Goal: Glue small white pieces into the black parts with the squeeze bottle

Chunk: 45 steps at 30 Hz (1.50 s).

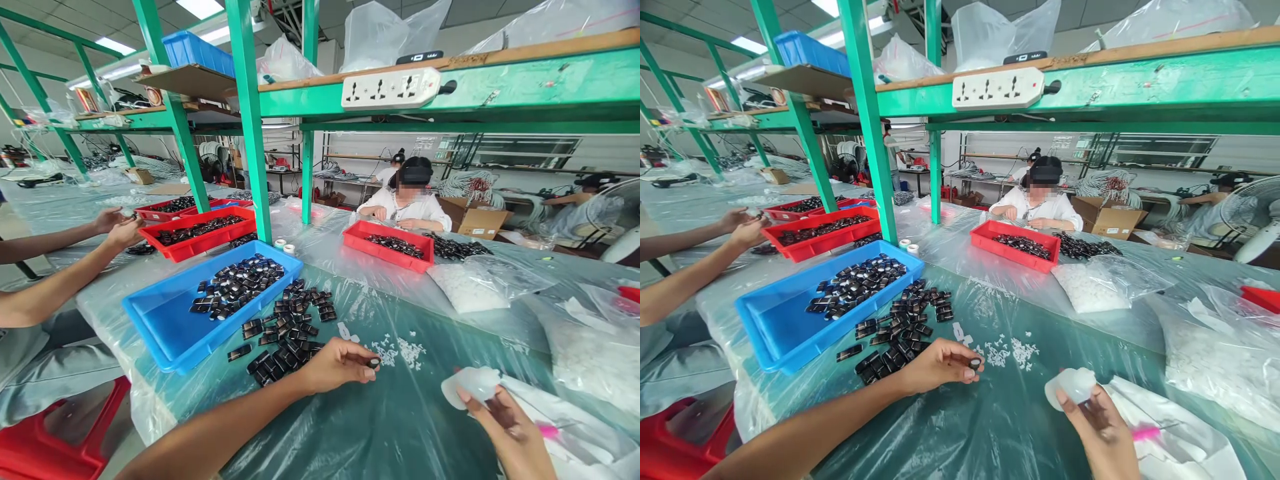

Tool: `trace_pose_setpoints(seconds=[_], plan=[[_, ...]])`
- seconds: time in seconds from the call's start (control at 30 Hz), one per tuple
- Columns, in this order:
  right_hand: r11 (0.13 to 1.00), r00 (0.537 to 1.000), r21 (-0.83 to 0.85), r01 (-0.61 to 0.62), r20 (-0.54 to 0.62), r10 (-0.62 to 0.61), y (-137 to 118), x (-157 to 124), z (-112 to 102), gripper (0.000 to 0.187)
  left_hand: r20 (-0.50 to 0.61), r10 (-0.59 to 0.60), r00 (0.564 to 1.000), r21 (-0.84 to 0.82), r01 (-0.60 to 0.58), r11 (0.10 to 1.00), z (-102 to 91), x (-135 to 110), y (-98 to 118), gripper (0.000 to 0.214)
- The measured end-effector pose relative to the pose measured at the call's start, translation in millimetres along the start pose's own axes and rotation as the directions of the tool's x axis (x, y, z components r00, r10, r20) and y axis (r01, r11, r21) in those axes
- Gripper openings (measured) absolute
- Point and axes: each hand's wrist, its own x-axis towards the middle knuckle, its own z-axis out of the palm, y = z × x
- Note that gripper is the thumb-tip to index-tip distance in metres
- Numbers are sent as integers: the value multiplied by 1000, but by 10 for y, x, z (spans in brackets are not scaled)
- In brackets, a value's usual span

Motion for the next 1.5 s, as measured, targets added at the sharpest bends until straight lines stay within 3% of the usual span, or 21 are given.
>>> trace_pose_setpoints(seconds=[0.1, 0.2, 0.37, 0.5, 0.67, 1.03, 1.23, 1.37, 1.5], plan=[[896, 964, 368, -247, 190, 188, -86, -144, 120, 44, 27, 33, 999, 82, -36, 996, 11, -20, -52, 44], [747, 932, 563, -354, 280, 231, -194, -297, 239, 35, 59, 43, 997, 170, -53, 984, 39, -47, -74, 43], [535, 874, 705, -465, 461, 153, -343, -451, 351, 29, 59, 28, 998, 204, -39, 978, 96, -78, -76, 42], [491, 868, 719, -491, 452, 205, -310, -469, 365, 27, 52, 19, 998, 242, -31, 970, 113, -93, -72, 41], [538, 870, 685, -491, 415, 265, -200, -485, 407, 26, 52, 36, 998, 297, -50, 954, 137, -114, -62, 40], [822, 914, 409, -396, 265, 308, -183, -544, 434, 38, 74, 126, 989, 443, -146, 884, 175, -149, 47, 35], [969, 980, 175, -177, 121, 158, -270, -616, 396, 42, 88, 136, 987, 539, -162, 827, 168, -166, 57, 32], [993, 998, 110, -41, 60, 34, -368, -669, 407, 36, 89, 138, 986, 551, -164, 818, 164, -172, 55, 31], [995, 1000, 101, -2, 15, 1, -404, -694, 423, 34, 102, 149, 984, 559, -180, 809, 162, -166, 51, 30]])
